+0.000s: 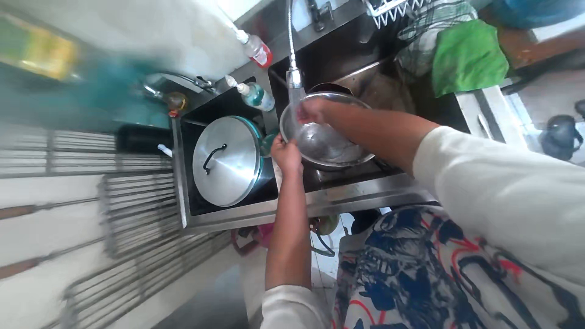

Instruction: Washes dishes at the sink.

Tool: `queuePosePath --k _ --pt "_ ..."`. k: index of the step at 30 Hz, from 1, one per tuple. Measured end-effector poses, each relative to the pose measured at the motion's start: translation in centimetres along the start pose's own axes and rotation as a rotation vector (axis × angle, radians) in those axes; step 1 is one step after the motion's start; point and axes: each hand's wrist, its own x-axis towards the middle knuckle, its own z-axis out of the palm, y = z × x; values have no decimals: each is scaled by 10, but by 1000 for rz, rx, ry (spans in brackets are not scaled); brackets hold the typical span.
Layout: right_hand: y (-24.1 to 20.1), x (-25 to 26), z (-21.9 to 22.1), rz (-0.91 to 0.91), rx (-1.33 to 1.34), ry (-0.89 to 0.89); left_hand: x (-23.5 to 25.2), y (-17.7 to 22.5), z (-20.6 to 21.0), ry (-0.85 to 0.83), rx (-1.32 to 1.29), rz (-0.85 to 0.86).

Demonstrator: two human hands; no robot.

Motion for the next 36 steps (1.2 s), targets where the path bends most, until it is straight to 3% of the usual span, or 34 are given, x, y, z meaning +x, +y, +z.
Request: queuePosePath --k 5,10,13,17,20,24,27,29,32,36 --pt "-5 7 4 25 -406 87 -5 2 -3 31 -6 117" --pt "-14 -3 -23 17 -650 -27 -11 17 -9 46 26 136" --pt "-17 -36 -44 -202 -862 -172 -10 28 -17 53 62 68" --pt "-13 -129 -57 -629 -1033 -409 -9 47 -22 53 42 7" --pt "-3 -153 -70 -776 -1074 -343 -10 57 -21 50 33 -22" --pt "-31 -98 -84 -764 -882 50 -12 55 -21 67 -15 -19" --pt "-67 -50 -63 -578 -733 185 -16 47 -16 82 -52 3" --pt "-74 -15 -45 -454 -688 215 -18 40 -11 76 -69 10" --pt "-77 3 -23 -261 -629 121 -22 35 -7 96 -90 21" --pt "-73 15 -15 -321 -520 64 -28 32 -7 100 -103 13"
